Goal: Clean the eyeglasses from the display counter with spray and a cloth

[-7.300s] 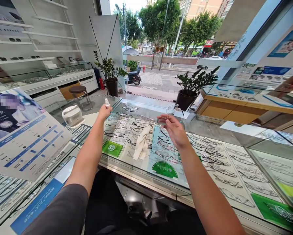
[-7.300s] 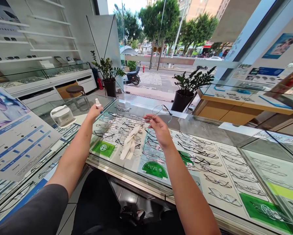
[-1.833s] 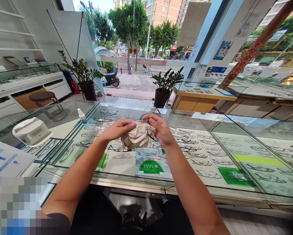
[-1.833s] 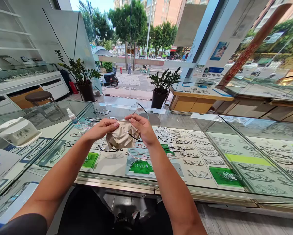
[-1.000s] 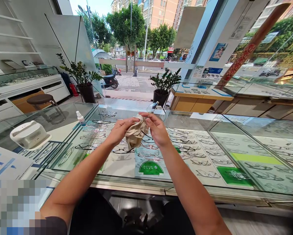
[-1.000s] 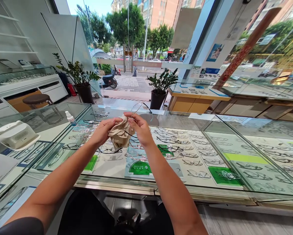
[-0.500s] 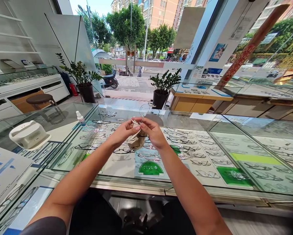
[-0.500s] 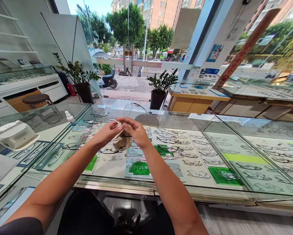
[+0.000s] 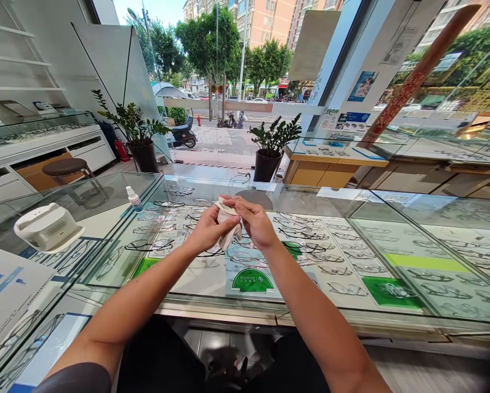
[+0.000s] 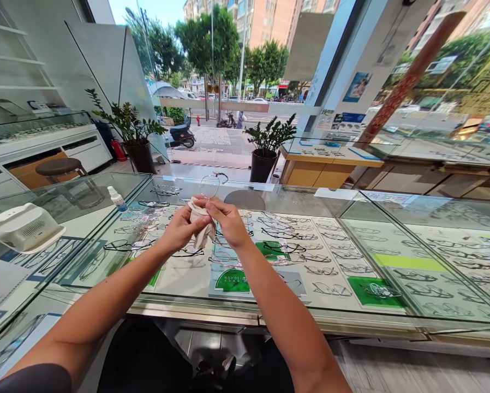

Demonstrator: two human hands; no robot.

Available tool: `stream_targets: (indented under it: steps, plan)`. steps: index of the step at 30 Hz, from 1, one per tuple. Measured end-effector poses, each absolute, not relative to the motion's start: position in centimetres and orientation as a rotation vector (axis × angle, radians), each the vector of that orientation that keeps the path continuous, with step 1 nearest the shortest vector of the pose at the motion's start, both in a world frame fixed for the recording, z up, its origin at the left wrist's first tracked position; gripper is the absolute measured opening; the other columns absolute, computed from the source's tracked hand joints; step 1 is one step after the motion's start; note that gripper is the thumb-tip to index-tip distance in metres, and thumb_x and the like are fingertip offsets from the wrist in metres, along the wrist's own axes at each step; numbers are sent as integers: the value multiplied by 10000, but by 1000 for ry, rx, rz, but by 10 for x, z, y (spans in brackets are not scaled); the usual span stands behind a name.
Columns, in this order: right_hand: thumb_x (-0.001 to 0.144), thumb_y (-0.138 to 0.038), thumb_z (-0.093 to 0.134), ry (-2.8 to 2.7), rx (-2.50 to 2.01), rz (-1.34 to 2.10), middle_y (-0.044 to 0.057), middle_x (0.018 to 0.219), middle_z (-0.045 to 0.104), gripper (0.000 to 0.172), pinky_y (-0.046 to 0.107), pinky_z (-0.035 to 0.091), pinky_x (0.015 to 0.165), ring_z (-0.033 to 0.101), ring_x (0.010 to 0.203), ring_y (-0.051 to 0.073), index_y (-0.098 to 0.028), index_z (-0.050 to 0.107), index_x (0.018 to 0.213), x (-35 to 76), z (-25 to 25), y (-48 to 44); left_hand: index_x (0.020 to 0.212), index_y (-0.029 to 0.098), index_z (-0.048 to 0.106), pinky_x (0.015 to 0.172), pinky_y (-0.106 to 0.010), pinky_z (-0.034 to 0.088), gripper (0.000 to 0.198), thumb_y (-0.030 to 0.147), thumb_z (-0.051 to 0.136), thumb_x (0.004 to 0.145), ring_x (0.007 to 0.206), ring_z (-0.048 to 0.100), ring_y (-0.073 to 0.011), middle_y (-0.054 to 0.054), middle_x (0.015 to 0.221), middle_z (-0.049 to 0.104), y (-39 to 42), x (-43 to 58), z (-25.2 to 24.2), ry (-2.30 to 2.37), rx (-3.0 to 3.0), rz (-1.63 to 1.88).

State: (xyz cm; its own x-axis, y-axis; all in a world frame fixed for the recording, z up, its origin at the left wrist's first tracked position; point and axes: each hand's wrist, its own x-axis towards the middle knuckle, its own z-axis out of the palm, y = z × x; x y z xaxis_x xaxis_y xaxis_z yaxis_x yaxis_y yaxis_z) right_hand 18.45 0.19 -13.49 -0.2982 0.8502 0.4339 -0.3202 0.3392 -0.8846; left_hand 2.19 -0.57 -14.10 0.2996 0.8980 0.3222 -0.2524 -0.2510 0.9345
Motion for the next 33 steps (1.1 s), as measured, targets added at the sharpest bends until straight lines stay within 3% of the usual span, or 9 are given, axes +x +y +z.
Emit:
stream_targets:
  steps: [5,8,11,18,20,23,26,30,33]
  plan:
    - [1021,-585,682,-1548,-534,1170,16,1400,796,344,503,266,1374,577,1507,289,-351,879,1176,183,-136,0,1029,154,718,588,-237,441,580,694,823,845,608,543,-113,6,725,645,-3,22,-146,720,1459,1372]
    - [962,-630,736,-1457,-552,1219,40,1358,809,391,490,364,1325,590,1475,298,-326,886,1157,182,-136,0,867,162,684,583,-245,413,590,749,734,892,599,489,-114,14,671,595,1,21,-146,752,1530,1419]
    - [877,-618,825,-1309,-597,1302,56,1345,801,367,444,536,1156,650,1376,306,-309,900,1060,181,-137,2,776,171,652,618,-266,424,620,774,681,916,628,490,-136,5,649,569,4,18,-144,752,1656,1371]
    - [670,-508,993,-1027,-638,1338,33,1110,833,331,353,600,899,721,1035,221,-278,833,846,181,-135,8,890,162,663,665,-270,434,514,664,773,888,703,538,-156,-12,764,632,5,12,-145,782,1702,1223]
    - [667,-499,998,-1029,-635,1341,32,1109,827,329,352,598,900,714,1021,215,-268,816,817,181,-135,8,981,151,705,711,-276,466,480,603,819,866,762,585,-173,-35,841,684,4,12,-147,805,1698,1234]
    - [685,-508,987,-1085,-626,1326,44,1084,819,332,388,579,1019,710,1098,238,-257,805,802,178,-135,5,1083,144,742,752,-283,493,510,582,847,844,806,624,-186,-57,923,735,3,14,-146,834,1665,1288]
    - [691,-509,986,-1102,-601,1326,32,1016,812,325,389,555,1063,706,1085,232,-263,808,810,175,-136,2,976,145,747,697,-273,467,521,636,842,830,738,590,-165,-38,838,714,2,15,-143,872,1635,1370]
    - [721,-496,980,-1106,-564,1366,10,995,796,302,326,565,972,694,992,187,-268,810,823,174,-138,2,709,170,625,575,-270,351,651,795,698,878,601,434,-121,6,644,552,5,12,-140,885,1636,1385]
    - [722,-504,980,-1071,-582,1373,9,1054,791,329,318,575,926,694,984,182,-267,792,851,178,-138,4,677,171,591,580,-270,353,732,878,641,859,608,418,-121,8,631,521,12,7,-138,830,1688,1246]
